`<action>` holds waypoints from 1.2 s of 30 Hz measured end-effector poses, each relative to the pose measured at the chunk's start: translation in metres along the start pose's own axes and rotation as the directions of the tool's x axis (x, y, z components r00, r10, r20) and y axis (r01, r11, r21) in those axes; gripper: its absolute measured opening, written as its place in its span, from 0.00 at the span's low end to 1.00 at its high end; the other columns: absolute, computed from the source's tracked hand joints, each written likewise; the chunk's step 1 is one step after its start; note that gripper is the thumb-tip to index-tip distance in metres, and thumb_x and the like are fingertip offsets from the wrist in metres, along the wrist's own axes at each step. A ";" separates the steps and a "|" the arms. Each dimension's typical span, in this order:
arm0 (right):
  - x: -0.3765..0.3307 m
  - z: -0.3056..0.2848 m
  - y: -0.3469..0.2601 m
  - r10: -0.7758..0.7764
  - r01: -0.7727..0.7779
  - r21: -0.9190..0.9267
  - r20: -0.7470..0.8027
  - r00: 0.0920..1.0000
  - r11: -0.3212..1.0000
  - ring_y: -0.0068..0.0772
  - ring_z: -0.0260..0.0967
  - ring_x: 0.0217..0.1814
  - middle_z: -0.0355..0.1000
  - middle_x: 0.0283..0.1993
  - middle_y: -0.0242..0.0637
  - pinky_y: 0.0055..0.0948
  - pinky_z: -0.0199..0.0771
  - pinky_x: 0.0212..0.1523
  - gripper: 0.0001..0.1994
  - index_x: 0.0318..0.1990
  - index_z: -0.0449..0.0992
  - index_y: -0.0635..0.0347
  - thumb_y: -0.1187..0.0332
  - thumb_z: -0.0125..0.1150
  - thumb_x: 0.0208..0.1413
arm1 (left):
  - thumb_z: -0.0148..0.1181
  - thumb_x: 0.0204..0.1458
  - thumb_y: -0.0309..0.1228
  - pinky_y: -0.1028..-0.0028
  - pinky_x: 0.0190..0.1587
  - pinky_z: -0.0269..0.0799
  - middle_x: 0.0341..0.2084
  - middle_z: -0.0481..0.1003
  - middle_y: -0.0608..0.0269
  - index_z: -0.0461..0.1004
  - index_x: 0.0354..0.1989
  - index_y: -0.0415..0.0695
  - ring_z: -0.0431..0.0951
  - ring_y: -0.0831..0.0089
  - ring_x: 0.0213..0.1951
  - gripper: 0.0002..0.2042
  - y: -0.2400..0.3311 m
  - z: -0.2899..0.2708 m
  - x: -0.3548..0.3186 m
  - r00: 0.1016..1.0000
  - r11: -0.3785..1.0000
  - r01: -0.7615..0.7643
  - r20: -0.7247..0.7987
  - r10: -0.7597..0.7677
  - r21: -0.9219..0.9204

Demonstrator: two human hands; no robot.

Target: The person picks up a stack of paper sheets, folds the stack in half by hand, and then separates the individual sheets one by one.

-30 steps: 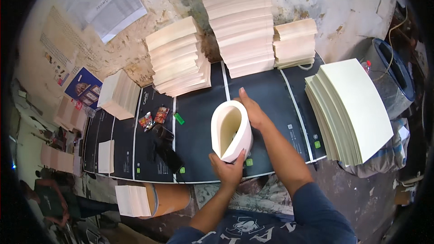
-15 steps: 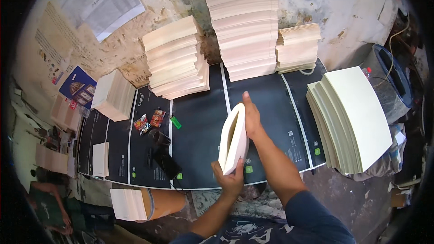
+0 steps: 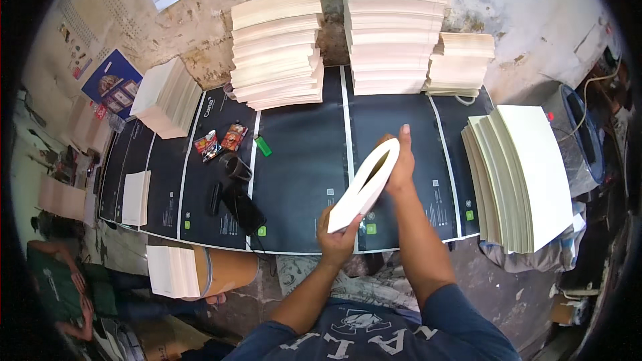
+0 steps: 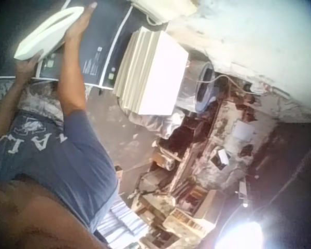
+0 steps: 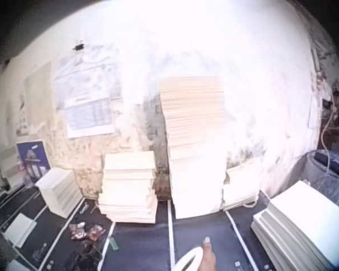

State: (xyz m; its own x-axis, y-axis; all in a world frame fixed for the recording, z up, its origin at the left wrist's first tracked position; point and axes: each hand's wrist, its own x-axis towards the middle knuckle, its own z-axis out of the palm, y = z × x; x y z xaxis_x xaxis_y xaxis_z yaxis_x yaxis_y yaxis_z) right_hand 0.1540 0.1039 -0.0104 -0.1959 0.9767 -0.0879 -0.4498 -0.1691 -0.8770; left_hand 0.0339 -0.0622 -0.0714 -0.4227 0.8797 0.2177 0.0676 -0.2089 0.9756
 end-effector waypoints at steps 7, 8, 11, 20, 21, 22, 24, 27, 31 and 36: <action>-0.004 0.009 0.012 -0.066 0.034 -0.129 -0.248 0.967 0.991 0.29 0.65 0.24 0.70 0.24 0.35 0.27 0.68 0.28 0.41 0.26 0.73 0.59 0.30 0.25 0.60 | 0.66 0.48 0.20 0.72 0.49 0.73 0.48 0.75 0.52 0.69 0.55 0.33 0.77 0.67 0.47 0.24 0.002 0.010 -0.005 0.999 0.983 0.044 0.029 -0.040 -0.179; -0.004 0.004 0.015 -0.081 0.046 -0.150 -0.236 0.968 0.988 0.28 0.66 0.25 0.70 0.25 0.35 0.27 0.68 0.28 0.40 0.27 0.73 0.59 0.30 0.25 0.60 | 0.66 0.49 0.20 0.72 0.48 0.74 0.48 0.75 0.52 0.69 0.55 0.33 0.77 0.68 0.47 0.23 -0.002 0.013 -0.005 1.000 0.989 0.014 0.021 -0.010 -0.149; -0.008 0.016 0.013 -0.132 0.068 -0.216 -0.299 0.945 0.974 0.31 0.68 0.29 0.71 0.26 0.37 0.30 0.70 0.35 0.40 0.31 0.75 0.63 0.31 0.27 0.61 | 0.67 0.49 0.21 0.73 0.45 0.75 0.44 0.78 0.54 0.71 0.53 0.31 0.79 0.70 0.44 0.21 -0.003 0.012 -0.007 1.000 0.997 0.024 -0.003 -0.024 -0.078; -0.061 0.013 0.013 -0.115 -0.201 -0.814 -0.310 0.944 0.545 0.70 0.70 0.43 0.73 0.35 0.68 0.54 0.66 0.46 0.43 0.31 0.77 0.76 0.42 0.22 0.66 | 0.66 0.52 0.27 0.72 0.44 0.75 0.38 0.79 0.59 0.78 0.43 0.33 0.78 0.74 0.39 0.13 0.045 -0.041 0.023 0.876 0.862 0.471 0.214 -0.432 -0.189; -0.063 0.008 0.016 -0.102 -0.244 -0.763 -0.374 0.922 0.599 0.69 0.71 0.43 0.73 0.34 0.68 0.54 0.67 0.47 0.43 0.31 0.77 0.77 0.41 0.22 0.66 | 0.67 0.51 0.29 0.73 0.44 0.74 0.37 0.79 0.60 0.78 0.43 0.33 0.77 0.74 0.39 0.14 0.031 -0.034 0.016 0.899 0.895 0.423 0.188 -0.395 -0.143; -0.066 -0.002 0.017 -0.093 -0.293 -0.705 -0.454 0.886 0.646 0.69 0.71 0.43 0.73 0.34 0.68 0.54 0.67 0.48 0.44 0.31 0.77 0.77 0.41 0.22 0.66 | 0.67 0.51 0.31 0.73 0.43 0.74 0.37 0.79 0.61 0.77 0.44 0.34 0.77 0.74 0.38 0.15 0.055 -0.022 0.017 0.894 0.904 0.424 0.188 -0.407 -0.055; -0.076 -0.016 0.021 -0.025 -0.394 -0.727 -0.492 0.870 0.562 0.69 0.72 0.43 0.74 0.33 0.67 0.54 0.67 0.49 0.45 0.31 0.77 0.79 0.40 0.22 0.66 | 0.66 0.53 0.32 0.72 0.43 0.75 0.40 0.79 0.58 0.75 0.48 0.34 0.78 0.72 0.39 0.18 0.067 -0.023 0.031 0.794 0.836 0.549 0.292 -0.533 0.032; -0.108 0.001 0.004 -0.127 -0.161 -0.940 -0.207 0.970 0.301 0.61 0.65 0.59 0.66 0.55 0.65 0.47 0.65 0.57 0.38 0.53 0.70 0.73 0.41 0.30 0.65 | 0.64 0.54 0.32 0.68 0.44 0.76 0.44 0.77 0.54 0.71 0.52 0.34 0.79 0.67 0.41 0.20 0.018 -0.048 0.052 0.623 0.639 0.753 0.484 -0.614 -0.159; -0.086 0.005 0.052 -0.151 0.338 -0.931 0.357 0.922 -0.140 0.50 0.48 0.73 0.52 0.70 0.53 0.49 0.46 0.71 0.34 0.66 0.58 0.63 0.46 0.48 0.61 | 0.62 0.55 0.30 0.61 0.46 0.78 0.45 0.76 0.49 0.67 0.56 0.33 0.79 0.59 0.43 0.22 0.005 -0.071 0.058 0.393 0.471 0.882 0.510 -0.765 0.028; -0.084 0.009 0.039 -0.052 0.367 -0.927 0.371 0.927 -0.069 0.48 0.44 0.75 0.52 0.71 0.49 0.59 0.39 0.70 0.31 0.64 0.64 0.56 0.48 0.54 0.58 | 0.65 0.52 0.27 0.66 0.48 0.75 0.47 0.75 0.53 0.67 0.56 0.35 0.78 0.63 0.45 0.23 0.011 -0.061 0.052 0.440 0.497 0.865 0.367 -0.820 0.074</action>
State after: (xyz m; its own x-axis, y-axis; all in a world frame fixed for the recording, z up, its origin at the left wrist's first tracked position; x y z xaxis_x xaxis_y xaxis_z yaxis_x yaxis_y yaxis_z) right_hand 0.1456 0.0140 -0.0332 -0.4816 0.8652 0.1397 0.7674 0.4933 -0.4096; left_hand -0.0422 -0.0450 -0.0513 0.0900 0.7148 -0.6935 -0.2649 0.6884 0.6752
